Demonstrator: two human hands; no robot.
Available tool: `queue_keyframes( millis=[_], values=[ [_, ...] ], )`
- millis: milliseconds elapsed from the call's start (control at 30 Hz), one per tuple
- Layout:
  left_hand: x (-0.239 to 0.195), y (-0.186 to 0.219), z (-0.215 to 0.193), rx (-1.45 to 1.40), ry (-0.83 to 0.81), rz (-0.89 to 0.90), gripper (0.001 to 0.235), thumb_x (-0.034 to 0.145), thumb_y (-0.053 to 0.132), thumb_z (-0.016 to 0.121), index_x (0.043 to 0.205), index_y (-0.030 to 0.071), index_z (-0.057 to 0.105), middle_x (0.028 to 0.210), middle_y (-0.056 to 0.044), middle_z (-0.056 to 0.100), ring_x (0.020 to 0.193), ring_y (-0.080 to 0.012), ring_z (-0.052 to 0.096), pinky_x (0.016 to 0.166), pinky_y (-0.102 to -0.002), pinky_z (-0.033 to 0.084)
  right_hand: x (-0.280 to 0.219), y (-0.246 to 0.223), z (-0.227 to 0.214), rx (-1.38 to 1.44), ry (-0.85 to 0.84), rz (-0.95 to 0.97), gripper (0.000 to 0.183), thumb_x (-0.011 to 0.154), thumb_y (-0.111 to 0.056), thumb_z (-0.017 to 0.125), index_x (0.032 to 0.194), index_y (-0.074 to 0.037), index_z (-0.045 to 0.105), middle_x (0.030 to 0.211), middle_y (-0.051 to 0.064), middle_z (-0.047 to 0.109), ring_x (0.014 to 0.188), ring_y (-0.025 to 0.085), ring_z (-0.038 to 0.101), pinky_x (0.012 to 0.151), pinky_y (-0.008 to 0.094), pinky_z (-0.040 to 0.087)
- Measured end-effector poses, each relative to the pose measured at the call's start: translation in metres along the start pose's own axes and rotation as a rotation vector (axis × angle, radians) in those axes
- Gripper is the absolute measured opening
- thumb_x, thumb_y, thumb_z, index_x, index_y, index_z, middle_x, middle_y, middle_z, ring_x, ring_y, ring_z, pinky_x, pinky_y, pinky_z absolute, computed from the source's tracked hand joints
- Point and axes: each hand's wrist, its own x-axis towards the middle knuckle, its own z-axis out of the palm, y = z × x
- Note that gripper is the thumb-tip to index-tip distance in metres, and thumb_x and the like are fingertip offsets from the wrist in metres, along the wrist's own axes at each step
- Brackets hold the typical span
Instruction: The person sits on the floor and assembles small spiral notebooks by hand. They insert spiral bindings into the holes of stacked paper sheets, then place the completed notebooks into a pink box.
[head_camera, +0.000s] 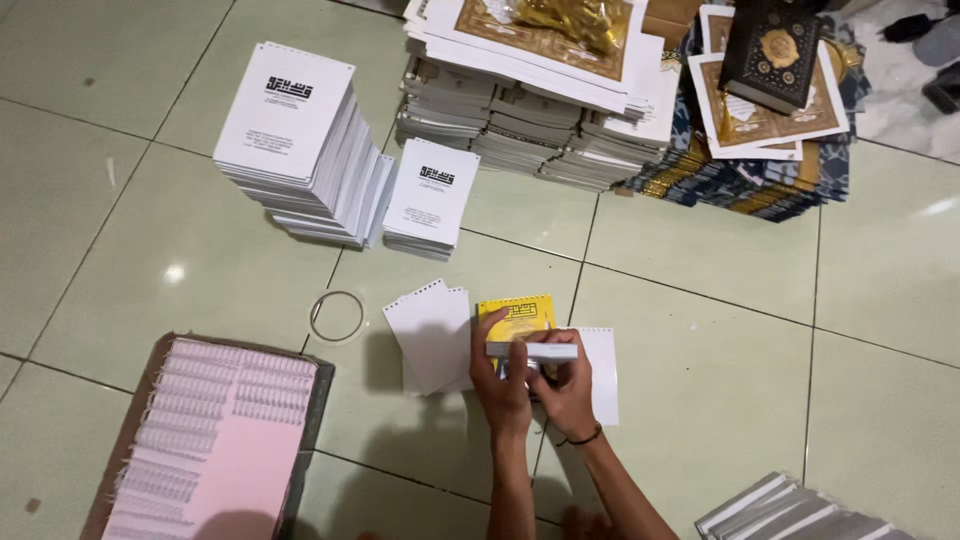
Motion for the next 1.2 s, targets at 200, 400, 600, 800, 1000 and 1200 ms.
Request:
queue_keyframes(
  millis=[200, 400, 600, 800, 1000, 1200],
  values=[
    [0.001, 0.002, 0.0, 0.083, 0.024, -0.079, 0.036, 0.094, 0.027, 0.066, 0.128, 0.019, 0.072, 0.135, -0.011, 0.068, 0.138, -0.0267, 0.055, 0.119, -0.046, 0.034, -0.008, -0.001, -0.002, -0.13, 0.04, -0.011, 0.031, 0.086, 0.001, 0.076, 0.105, -0.005, 0.052, 0.099, 0.011, 0.07, 0.09, 0.017, 0.063, 0.077, 0.035, 0.049],
    [0.007, 0.003, -0.004, 0.018, -0.087, 0.06, 0.035, 0.103, 0.033, 0.054, 0.12, 0.009, 0.074, 0.122, -0.014, 0.073, 0.127, -0.0285, 0.063, 0.113, -0.044, 0.041, -0.008, 0.009, -0.002, -0.199, 0.085, -0.033, 0.027, 0.087, 0.003, 0.074, 0.104, -0.004, 0.055, 0.09, 0.012, 0.071, 0.081, 0.018, 0.065, 0.073, 0.037, 0.05],
    [0.022, -0.045, -0.037, 0.07, -0.371, 0.127, 0.033, 0.074, 0.015, 0.082, 0.102, 0.006, 0.068, 0.094, -0.009, 0.07, 0.096, -0.0228, 0.068, 0.094, -0.037, 0.05, -0.008, 0.008, -0.011, -0.161, 0.076, -0.052, 0.026, 0.086, 0.003, 0.074, 0.098, -0.004, 0.053, 0.094, 0.014, 0.073, 0.085, 0.021, 0.067, 0.078, 0.039, 0.054],
    [0.023, -0.043, -0.038, 0.058, -0.451, 0.167, 0.042, 0.069, 0.015, 0.09, 0.096, 0.004, 0.059, 0.095, -0.013, 0.067, 0.095, -0.024, 0.068, 0.092, -0.038, 0.051, -0.002, -0.008, -0.004, -0.249, 0.04, -0.08, 0.008, 0.087, 0.003, 0.068, 0.092, 0.001, 0.062, 0.083, 0.016, 0.073, 0.077, 0.021, 0.067, 0.07, 0.04, 0.057],
    [0.009, -0.005, -0.033, 0.3, -0.36, -0.019, 0.029, 0.08, 0.014, 0.082, 0.101, 0.003, 0.066, 0.09, -0.015, 0.073, 0.087, -0.0282, 0.073, 0.086, -0.041, 0.055, -0.011, -0.015, -0.009, -0.272, 0.026, 0.009, 0.017, 0.089, -0.003, 0.071, 0.099, -0.002, 0.057, 0.08, 0.015, 0.068, 0.077, 0.02, 0.059, 0.068, 0.043, 0.05],
    [0.004, 0.038, -0.028, 0.247, -0.362, -0.392, 0.056, 0.084, 0.024, 0.063, 0.138, 0.013, 0.056, 0.127, -0.01, 0.074, 0.11, -0.0263, 0.075, 0.091, -0.04, 0.063, -0.024, -0.028, -0.011, -0.176, 0.012, 0.181, 0.064, 0.086, -0.036, 0.074, 0.138, -0.005, 0.053, 0.127, 0.012, 0.07, 0.115, 0.025, 0.068, 0.096, 0.038, 0.058]
  ],
)
